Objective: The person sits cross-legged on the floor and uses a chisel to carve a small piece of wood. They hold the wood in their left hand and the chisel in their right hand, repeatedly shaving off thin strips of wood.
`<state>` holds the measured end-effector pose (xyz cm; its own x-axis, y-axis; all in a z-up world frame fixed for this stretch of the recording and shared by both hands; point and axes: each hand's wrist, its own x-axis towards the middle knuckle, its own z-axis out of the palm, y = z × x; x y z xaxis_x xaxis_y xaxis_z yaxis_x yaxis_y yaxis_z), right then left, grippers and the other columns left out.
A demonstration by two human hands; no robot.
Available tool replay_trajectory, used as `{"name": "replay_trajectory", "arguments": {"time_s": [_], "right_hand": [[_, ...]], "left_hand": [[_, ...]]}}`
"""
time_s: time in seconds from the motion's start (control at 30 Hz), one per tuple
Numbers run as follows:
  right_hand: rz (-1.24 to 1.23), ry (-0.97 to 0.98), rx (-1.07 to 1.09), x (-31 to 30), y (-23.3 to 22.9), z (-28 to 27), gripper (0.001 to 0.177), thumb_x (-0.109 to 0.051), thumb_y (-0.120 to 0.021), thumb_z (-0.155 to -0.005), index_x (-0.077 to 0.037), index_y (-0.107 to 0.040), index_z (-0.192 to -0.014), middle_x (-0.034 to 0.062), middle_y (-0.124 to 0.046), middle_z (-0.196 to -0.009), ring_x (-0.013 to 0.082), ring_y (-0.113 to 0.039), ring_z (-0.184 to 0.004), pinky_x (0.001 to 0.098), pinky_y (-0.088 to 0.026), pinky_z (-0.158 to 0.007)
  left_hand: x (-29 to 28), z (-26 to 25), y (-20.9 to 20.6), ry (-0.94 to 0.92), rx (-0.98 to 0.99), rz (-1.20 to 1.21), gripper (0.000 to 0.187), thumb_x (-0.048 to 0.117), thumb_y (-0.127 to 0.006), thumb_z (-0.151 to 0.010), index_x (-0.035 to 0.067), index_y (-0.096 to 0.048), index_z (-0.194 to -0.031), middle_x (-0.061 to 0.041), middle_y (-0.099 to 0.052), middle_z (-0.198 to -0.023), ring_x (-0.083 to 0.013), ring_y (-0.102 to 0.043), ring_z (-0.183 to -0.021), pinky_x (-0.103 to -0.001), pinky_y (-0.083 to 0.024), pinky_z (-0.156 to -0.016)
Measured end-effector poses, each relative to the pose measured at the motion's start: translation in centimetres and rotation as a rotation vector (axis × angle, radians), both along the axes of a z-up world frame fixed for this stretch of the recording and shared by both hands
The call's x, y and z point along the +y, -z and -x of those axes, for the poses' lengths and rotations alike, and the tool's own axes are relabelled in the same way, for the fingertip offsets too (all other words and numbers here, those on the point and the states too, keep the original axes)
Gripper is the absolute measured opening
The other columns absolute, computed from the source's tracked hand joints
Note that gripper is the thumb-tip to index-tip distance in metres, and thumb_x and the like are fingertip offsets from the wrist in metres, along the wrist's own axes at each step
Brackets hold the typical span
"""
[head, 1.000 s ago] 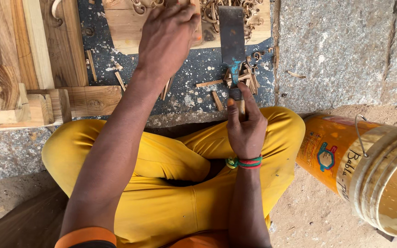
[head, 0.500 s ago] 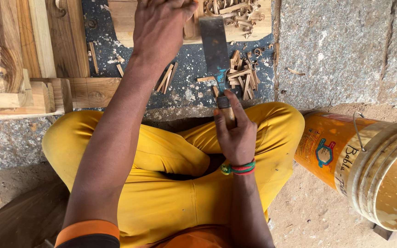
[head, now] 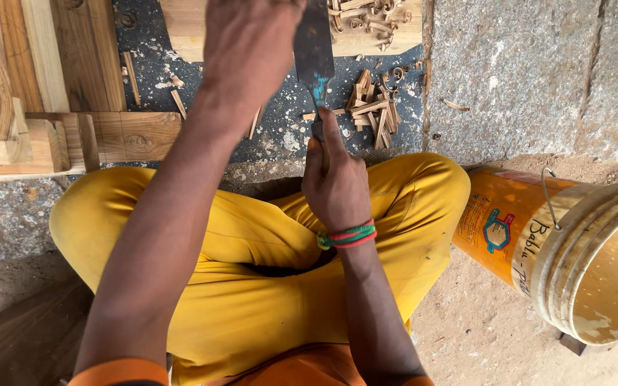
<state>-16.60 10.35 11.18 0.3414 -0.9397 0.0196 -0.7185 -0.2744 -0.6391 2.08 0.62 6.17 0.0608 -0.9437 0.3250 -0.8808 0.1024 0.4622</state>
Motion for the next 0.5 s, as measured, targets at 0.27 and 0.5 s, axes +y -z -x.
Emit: {"name": "replay_trajectory", "arguments": {"time_s": [0.27,0.5], "right_hand": [[-0.094,0.053,0.063,-1.0,-0.7,-1.4,0.047,-0.012,-0.059,-0.103,-0.003,-0.051,-0.148,0.0201,-0.06,-0.058,0.0353,-0.066,-0.052,0.0461,-0.048,-0.05],[0.066,-0.051,-0.118,-2.9,1.9,-1.7,0.046,-0.012,-0.056,-0.11,-0.002,-0.046,-0.153,0.018,-0.068,-0.082,0.0266,-0.07,-0.064,0.0379,-0.053,-0.057]], "left_hand": [[-0.2,3.1,-0.3,0.047,-0.339,-0.128,0.01,0.01,-0.073,-0.088,0.003,-0.08,-0.085,-0.02,-0.077,-0.102,-0.0284,-0.065,-0.112,-0.052,-0.041,-0.107],[-2.3,3.6,2.1,-0.057,-0.35,-0.104,0.009,0.002,-0.072,-0.09,-0.001,-0.077,-0.084,-0.018,-0.075,-0.092,-0.0226,-0.07,-0.085,-0.038,-0.059,-0.075]]}}
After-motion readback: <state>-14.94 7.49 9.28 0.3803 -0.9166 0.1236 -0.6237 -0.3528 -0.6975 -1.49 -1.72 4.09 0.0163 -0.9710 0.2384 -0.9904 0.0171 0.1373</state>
